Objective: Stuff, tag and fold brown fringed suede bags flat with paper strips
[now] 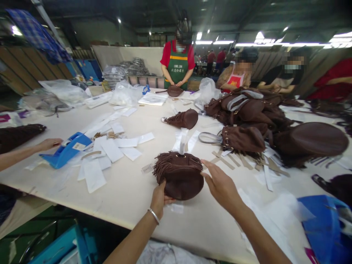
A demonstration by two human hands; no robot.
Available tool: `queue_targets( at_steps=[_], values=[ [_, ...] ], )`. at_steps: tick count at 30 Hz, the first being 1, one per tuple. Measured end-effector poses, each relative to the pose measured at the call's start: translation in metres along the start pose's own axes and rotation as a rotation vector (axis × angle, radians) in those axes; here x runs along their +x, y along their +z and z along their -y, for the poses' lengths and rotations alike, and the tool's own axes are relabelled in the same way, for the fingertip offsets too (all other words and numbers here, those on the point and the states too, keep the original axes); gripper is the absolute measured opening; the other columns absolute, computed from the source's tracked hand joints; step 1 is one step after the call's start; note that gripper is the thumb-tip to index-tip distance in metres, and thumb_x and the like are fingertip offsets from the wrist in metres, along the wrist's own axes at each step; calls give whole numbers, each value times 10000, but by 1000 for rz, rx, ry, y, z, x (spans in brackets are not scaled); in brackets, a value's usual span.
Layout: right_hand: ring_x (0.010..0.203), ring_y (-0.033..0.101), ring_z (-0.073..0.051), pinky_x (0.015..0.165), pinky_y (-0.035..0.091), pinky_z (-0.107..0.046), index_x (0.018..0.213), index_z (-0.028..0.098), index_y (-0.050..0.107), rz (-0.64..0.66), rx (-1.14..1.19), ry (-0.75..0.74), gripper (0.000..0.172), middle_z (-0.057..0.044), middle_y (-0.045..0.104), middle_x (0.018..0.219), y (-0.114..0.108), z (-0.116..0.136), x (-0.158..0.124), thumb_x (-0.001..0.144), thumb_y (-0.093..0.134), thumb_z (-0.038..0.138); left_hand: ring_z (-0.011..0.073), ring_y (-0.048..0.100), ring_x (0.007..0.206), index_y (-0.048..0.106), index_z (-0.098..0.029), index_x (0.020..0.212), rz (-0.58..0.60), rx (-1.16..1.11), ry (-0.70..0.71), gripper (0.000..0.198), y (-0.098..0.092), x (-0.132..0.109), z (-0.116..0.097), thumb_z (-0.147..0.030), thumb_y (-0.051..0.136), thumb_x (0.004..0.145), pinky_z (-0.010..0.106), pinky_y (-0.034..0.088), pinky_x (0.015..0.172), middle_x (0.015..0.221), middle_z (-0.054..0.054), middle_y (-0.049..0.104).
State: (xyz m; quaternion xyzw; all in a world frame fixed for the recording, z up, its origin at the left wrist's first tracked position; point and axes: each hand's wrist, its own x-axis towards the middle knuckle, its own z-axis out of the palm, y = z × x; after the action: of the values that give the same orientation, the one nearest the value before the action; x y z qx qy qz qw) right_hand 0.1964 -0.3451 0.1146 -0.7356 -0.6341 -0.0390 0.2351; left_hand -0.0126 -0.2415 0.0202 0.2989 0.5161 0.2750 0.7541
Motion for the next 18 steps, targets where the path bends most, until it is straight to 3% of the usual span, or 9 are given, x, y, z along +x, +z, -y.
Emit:
queue_targets(
  at_steps=[2,4,7,10,14,18],
  values=[
    [1247,481,-260,1012,432,-422,1451,233,293,2,50,-92,587,-102,512,1366,10,22,13,910,512,294,255,708,718,625,-106,1019,3,-32,1,492,0,-1,-1,-553,610,815,382,596,611,947,179,714],
    [1187,510,-274,960,456,-422,1426,212,320,31,48,-107,621,-117,546,1291,29,32,23,867,583,282,249,706,783,633,-121,1031,20,-81,-3,473,1,-5,-2,-540,625,812,369,597,647,978,168,712],
    [1017,561,-265,852,476,-399,1266,185,472,25,3,-88,408,-114,595,1107,60,29,27,869,564,205,246,695,852,643,-129,1048,72,-184,-26,441,7,-14,-2,-470,700,775,361,593,695,1016,157,709],
    [933,558,-250,834,450,-391,1111,168,558,-16,-34,-202,211,-115,608,1026,79,20,21,923,463,168,219,687,874,643,-146,1061,91,-297,-54,375,16,-17,2,-284,759,733,308,581,701,1052,127,707],
    [1035,551,-244,887,430,-390,1077,170,611,-24,-63,-394,236,-109,641,1079,84,14,7,962,405,158,162,678,783,624,-157,1070,41,-397,-123,306,22,-11,10,-180,680,770,257,560,646,1019,89,713],
    [1197,515,-249,987,408,-428,1292,180,548,29,-80,-449,372,-109,596,1292,79,18,-11,945,425,132,204,680,811,629,-130,1067,95,-442,-196,246,22,-9,13,-223,558,851,347,574,688,1017,118,710]
  ],
)
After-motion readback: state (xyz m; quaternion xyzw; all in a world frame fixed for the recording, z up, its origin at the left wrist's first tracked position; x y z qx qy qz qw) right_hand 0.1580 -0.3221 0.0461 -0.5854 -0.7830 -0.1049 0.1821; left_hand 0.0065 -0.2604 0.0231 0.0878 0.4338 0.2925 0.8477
